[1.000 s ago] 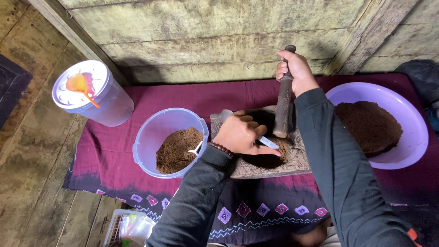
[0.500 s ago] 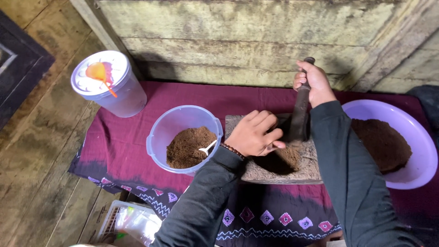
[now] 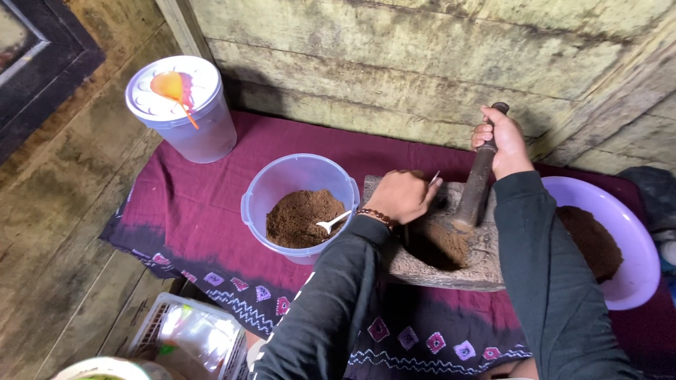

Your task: The person uses a wooden pestle to grind a brown granular substance in a carved wooden mortar. They repeatedly press and rotate the pestle, then use a spoon to scrape and consolidate the ground material within the mortar.

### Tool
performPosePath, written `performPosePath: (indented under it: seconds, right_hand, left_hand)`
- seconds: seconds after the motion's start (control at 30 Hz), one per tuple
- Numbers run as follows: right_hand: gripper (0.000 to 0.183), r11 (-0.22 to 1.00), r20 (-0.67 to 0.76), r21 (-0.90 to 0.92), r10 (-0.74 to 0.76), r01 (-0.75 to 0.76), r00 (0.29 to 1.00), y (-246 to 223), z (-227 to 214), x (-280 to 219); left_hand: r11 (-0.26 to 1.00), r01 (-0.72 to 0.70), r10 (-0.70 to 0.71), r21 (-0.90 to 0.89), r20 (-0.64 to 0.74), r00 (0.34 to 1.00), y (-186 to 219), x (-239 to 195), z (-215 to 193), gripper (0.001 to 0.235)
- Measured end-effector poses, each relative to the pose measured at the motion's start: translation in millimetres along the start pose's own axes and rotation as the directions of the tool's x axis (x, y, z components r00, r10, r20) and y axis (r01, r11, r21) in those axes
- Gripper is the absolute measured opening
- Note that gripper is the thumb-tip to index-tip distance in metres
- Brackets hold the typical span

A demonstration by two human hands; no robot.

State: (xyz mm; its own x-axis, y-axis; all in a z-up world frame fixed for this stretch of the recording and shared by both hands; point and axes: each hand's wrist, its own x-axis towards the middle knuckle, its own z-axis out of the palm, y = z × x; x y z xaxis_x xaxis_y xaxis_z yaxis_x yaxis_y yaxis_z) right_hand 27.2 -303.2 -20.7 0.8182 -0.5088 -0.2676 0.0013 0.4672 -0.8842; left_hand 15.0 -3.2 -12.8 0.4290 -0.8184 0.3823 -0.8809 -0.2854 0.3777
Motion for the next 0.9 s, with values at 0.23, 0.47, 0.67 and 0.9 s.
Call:
performPosePath:
  seconds: [0.23,0.47,0.67,0.9]
  right_hand:
    - [0.030,0.977,-0.179,-0.094,-0.207,0.193,0.962,-17.0,18.2,-60.3]
    - [0.025,0.912,-0.159,-0.126,-0.406,0.390,0.900,-56.6,23.4,-143.8]
    - [0.021,0.759,-0.089,-0.033,-0.650,0.650,0.755,-103.8,4.5,-269.0]
    - [0.013,0.465,0.383,-0.036,-0.811,0.885,0.442,-57.9,-73.2,-359.8]
  left_hand:
    - [0.999,-0.025,0.026,0.044,-0.029,0.999,-5.6,7.3,4.4,0.057]
    - [0.998,-0.041,0.040,0.036,0.037,0.999,-9.0,10.6,6.8,0.059]
    - [0.999,-0.026,0.024,0.032,0.080,0.997,-6.7,14.8,5.8,0.061]
    - [0.996,0.076,-0.070,-0.045,0.125,0.990,4.4,10.9,-4.2,0.053]
